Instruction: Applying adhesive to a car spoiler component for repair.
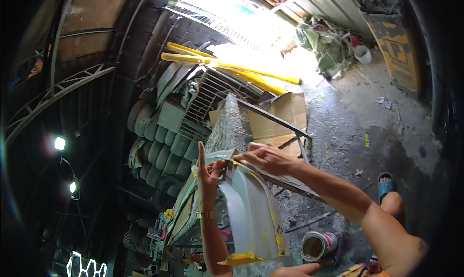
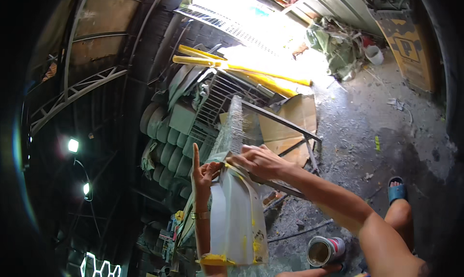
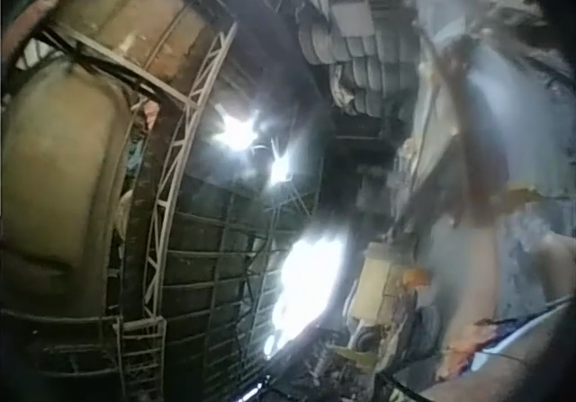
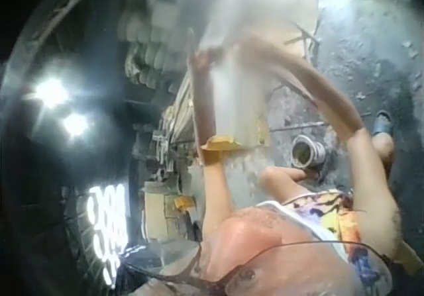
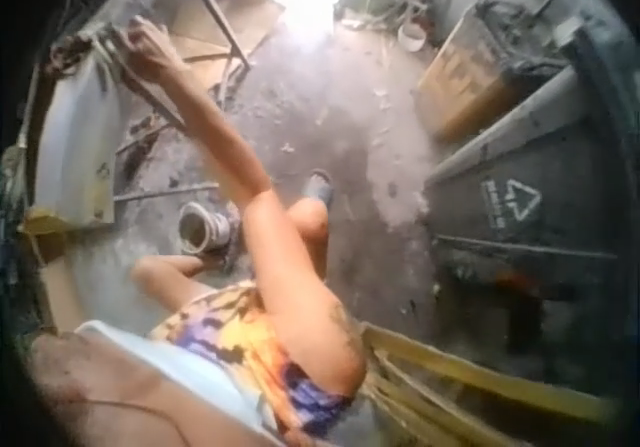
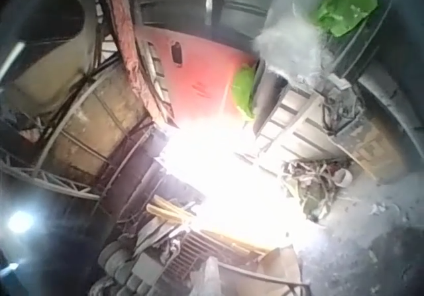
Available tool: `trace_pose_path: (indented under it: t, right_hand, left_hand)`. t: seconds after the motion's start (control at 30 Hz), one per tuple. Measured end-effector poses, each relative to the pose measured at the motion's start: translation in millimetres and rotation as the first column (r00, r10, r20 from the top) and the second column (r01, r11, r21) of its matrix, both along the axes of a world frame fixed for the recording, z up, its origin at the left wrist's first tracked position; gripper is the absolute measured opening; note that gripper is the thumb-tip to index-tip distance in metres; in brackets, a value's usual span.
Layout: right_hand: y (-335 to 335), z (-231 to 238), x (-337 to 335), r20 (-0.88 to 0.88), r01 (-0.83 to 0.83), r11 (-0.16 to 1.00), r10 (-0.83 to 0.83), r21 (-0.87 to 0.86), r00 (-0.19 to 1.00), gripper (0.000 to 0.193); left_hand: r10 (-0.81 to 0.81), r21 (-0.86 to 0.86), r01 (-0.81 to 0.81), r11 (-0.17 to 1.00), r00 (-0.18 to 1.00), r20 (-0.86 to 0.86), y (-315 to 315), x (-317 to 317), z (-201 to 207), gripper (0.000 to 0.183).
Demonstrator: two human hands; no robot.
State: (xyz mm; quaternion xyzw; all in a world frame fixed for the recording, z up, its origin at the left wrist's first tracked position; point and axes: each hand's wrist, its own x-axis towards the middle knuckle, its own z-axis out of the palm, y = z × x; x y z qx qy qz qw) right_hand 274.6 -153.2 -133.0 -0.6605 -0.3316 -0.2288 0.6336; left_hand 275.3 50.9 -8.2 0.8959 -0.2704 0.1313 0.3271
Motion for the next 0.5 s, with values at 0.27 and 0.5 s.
trace_pose_path:
  t: [0.27,0.5]
  right_hand:
    - [6,-59,28,-0.305,-0.369,0.871,0.466,0.325,0.831,0.023]
    - [27,-61,39,-0.056,0.185,0.982,-0.188,-0.046,0.981,0.017]
  left_hand:
    - [0.000,-0.001,0.000,1.000,1.000,0.005,5,-2,9,0.074]
    - [-0.005,-0.055,0.004,0.998,1.000,-0.025,-2,6,1,0.075]
